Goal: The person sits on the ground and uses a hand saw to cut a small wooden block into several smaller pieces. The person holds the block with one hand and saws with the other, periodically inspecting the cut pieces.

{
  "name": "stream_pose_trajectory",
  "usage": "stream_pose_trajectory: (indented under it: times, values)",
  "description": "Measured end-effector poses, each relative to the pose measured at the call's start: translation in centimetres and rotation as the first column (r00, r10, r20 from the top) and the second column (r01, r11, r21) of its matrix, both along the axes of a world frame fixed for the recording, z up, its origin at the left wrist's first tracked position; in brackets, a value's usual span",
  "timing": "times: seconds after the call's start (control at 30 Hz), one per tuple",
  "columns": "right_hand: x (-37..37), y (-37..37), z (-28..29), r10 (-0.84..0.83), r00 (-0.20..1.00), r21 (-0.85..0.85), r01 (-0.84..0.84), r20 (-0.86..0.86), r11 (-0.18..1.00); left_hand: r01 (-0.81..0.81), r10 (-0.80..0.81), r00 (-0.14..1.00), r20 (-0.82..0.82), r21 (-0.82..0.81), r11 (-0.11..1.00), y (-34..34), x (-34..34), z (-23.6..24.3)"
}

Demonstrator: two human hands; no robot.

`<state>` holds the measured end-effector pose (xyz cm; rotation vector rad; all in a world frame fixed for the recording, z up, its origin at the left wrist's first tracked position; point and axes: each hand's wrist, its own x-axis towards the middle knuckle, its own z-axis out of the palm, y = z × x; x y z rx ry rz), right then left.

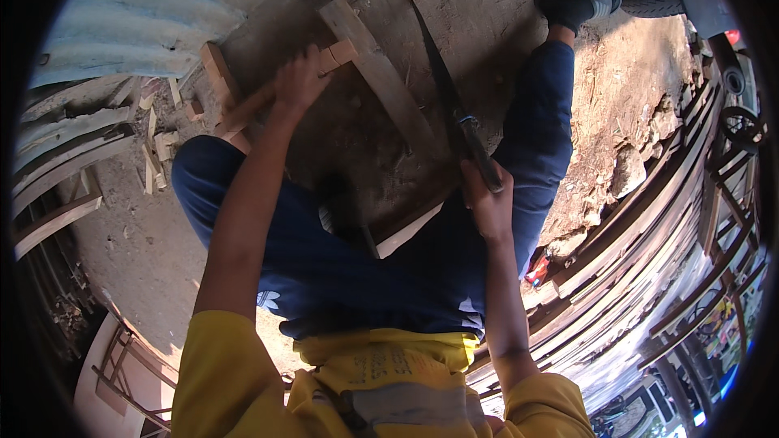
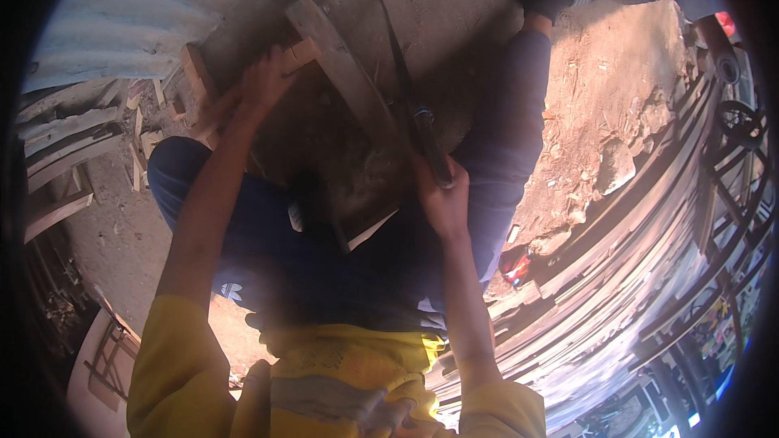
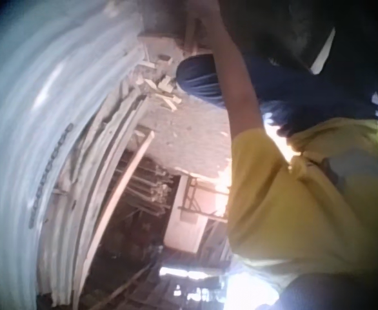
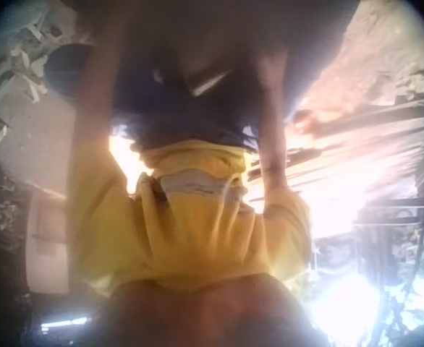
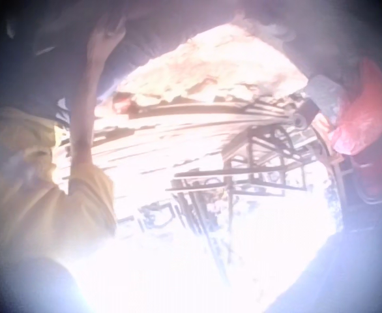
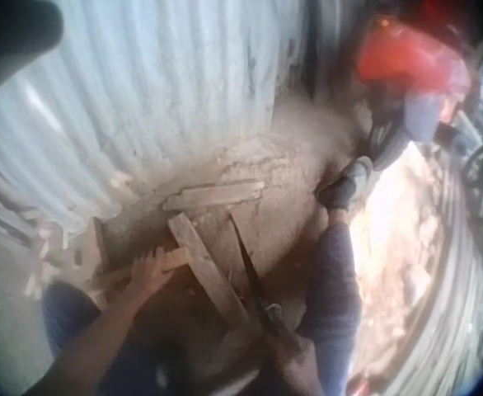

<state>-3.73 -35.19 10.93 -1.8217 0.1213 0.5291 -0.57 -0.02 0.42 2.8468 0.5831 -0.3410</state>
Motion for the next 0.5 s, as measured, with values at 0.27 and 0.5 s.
stream_pose_trajectory:
  times: [0.27, 0.5]
  values:
    - [-2.3, 2.1, 6.4, 0.175, 0.984, -0.091, -0.171, 0.034, 0.981, 0.013, -0.019, 1.0, -0.022, -0.228, 0.974, 2.0, 2.0, 2.9]
    - [-4.6, 4.2, 7.3, 0.309, 0.948, -0.144, -0.296, 0.072, 0.944, 0.068, -0.044, 0.996, 0.073, -0.378, 0.923, 4.6, 2.2, 0.1]
